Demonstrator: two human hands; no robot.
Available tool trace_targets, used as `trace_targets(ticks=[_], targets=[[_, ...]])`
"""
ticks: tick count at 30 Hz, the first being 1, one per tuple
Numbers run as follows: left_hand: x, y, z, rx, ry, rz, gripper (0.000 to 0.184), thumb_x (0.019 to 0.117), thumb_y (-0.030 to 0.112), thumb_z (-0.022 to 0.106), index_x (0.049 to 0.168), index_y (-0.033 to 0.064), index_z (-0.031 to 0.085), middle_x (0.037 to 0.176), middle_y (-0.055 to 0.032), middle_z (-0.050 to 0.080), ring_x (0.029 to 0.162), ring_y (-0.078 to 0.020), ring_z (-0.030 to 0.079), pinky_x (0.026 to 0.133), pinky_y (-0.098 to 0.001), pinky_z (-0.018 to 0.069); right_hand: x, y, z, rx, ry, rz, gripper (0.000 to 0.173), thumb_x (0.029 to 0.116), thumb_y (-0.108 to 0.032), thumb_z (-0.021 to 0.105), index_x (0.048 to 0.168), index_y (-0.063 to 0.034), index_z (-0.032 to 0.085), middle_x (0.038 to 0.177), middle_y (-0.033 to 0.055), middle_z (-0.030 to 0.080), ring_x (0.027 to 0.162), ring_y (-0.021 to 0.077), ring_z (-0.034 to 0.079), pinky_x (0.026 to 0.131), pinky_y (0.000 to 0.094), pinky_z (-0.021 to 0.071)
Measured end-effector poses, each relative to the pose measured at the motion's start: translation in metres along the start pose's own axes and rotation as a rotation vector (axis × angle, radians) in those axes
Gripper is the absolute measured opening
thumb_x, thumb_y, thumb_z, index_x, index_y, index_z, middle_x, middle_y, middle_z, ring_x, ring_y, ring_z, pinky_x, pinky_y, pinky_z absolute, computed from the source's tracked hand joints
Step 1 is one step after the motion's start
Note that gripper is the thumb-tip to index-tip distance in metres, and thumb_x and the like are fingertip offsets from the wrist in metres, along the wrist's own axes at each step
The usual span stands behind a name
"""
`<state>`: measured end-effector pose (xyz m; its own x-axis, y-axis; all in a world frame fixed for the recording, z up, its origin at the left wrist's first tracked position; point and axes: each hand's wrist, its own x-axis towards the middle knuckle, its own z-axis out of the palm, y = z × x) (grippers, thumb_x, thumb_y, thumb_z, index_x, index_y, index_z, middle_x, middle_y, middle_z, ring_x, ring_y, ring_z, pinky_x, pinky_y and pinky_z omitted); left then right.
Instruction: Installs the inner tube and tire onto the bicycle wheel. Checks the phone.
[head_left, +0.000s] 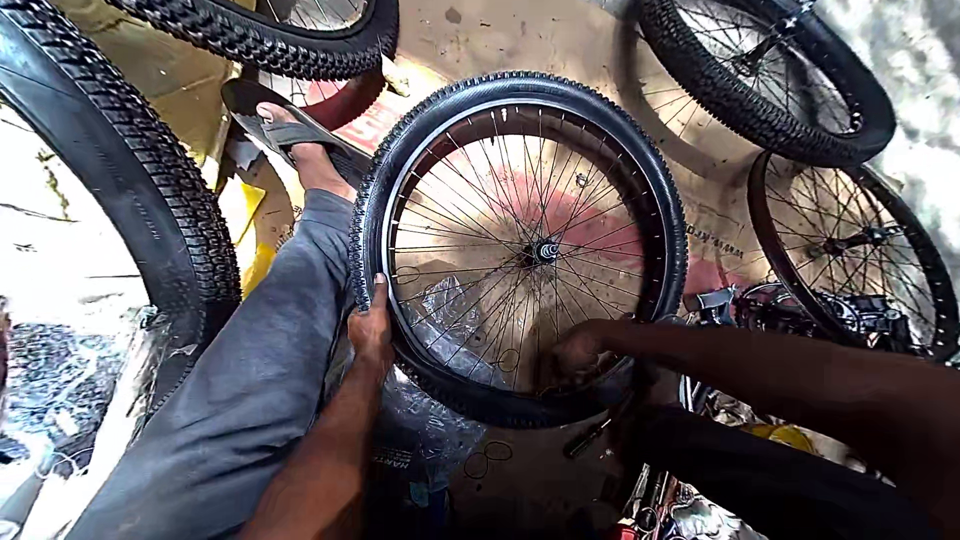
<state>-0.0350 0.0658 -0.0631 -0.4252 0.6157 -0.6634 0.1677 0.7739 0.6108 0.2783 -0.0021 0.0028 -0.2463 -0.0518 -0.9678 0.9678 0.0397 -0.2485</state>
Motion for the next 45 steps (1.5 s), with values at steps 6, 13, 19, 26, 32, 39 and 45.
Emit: trace_targets(ticks=[6,13,19,26,32,39,45], targets=[[0.002,-0.004,0.003,-0.057,0.03,0.036,0.078,0.0836,0.077,0.062,0.103,0.0019,0.069,0.097,-0.0181,0.07,0.093,-0.0304,0.069,0.085,-0.0566,0.055,0.015,-0.016,0.032,0.261,0.004,-0.06,0.023,0.0995,-0.013,0.061,0.121,-0.0076,0.066,0.087,0.0121,0.063,0.07,0.0221,0.057,0.066,0.0454,0.0496],[0.005,-0.009,0.007,-0.051,0.044,0.073,0.082,0.0816,0.08,0.061,0.107,0.0028,0.07,0.101,-0.0192,0.071,0.098,-0.0336,0.068,0.088,-0.06,0.0525,0.004,-0.043,0.108,1.056,0.303,0.227,0.038,0.0978,-0.009,0.058,0.135,-0.0148,0.061,0.088,0.0049,0.058,0.065,0.0127,0.048,0.059,0.0324,0.042],[-0.006,-0.001,0.001,0.043,0.02,0.106,0.088,0.0851,0.08,0.057,0.121,0.0001,0.067,0.12,-0.0257,0.066,0.117,-0.04,0.062,0.099,-0.0641,0.0457,0.022,-0.077,0.202,1.012,0.845,0.142,0.044,0.1078,-0.019,0.043,0.151,-0.0141,0.047,0.132,0.0159,0.066,0.111,0.03,0.069,0.097,0.0509,0.0552],[-0.056,0.001,-0.009,-0.023,0.035,0.092,0.085,0.0925,0.074,0.052,0.125,-0.0034,0.065,0.127,-0.0276,0.063,0.122,-0.0405,0.06,0.103,-0.0617,0.0448,0.014,-0.071,0.241,0.822,1.048,0.168,0.043,0.1097,-0.02,0.041,0.153,-0.0153,0.044,0.113,0.0195,0.071,0.101,0.0371,0.071,0.092,0.0556,0.055],[-0.106,-0.038,-0.006,-0.041,0.008,-0.048,0.087,0.0948,0.074,0.047,0.13,-0.0048,0.059,0.129,-0.0312,0.06,0.122,-0.0445,0.058,0.1,-0.0641,0.0465,0.008,-0.101,0.199,1.236,0.994,0.463,0.07,0.1037,-0.016,0.052,0.162,-0.0047,0.013,0.142,0.0274,0.055,0.126,0.0381,0.061,0.106,0.0525,0.0491],[-0.057,-0.013,-0.001,0.019,0.127,0.024,0.091,0.0896,0.077,0.052,0.143,0.0039,0.054,0.14,-0.0265,0.056,0.133,-0.041,0.052,0.108,-0.0619,0.0413,-0.037,-0.04,0.181,1.13,0.654,0.278,0.051,0.1061,-0.02,0.049,0.155,-0.0152,0.037,0.113,0.0188,0.063,0.083,0.0282,0.063,0.071,0.0463,0.0529],[-0.041,-0.023,0.011,0.116,0.184,-0.038,0.091,0.0865,0.084,0.047,0.129,0.0051,0.065,0.131,-0.0261,0.062,0.127,-0.0421,0.056,0.104,-0.0643,0.0423,-0.04,0.02,0.125,0.693,0.376,-0.022,0.037,0.11,-0.023,0.046,0.145,-0.0224,0.057,0.09,0.0075,0.069,0.064,0.0155,0.061,0.063,0.0357,0.0531]])
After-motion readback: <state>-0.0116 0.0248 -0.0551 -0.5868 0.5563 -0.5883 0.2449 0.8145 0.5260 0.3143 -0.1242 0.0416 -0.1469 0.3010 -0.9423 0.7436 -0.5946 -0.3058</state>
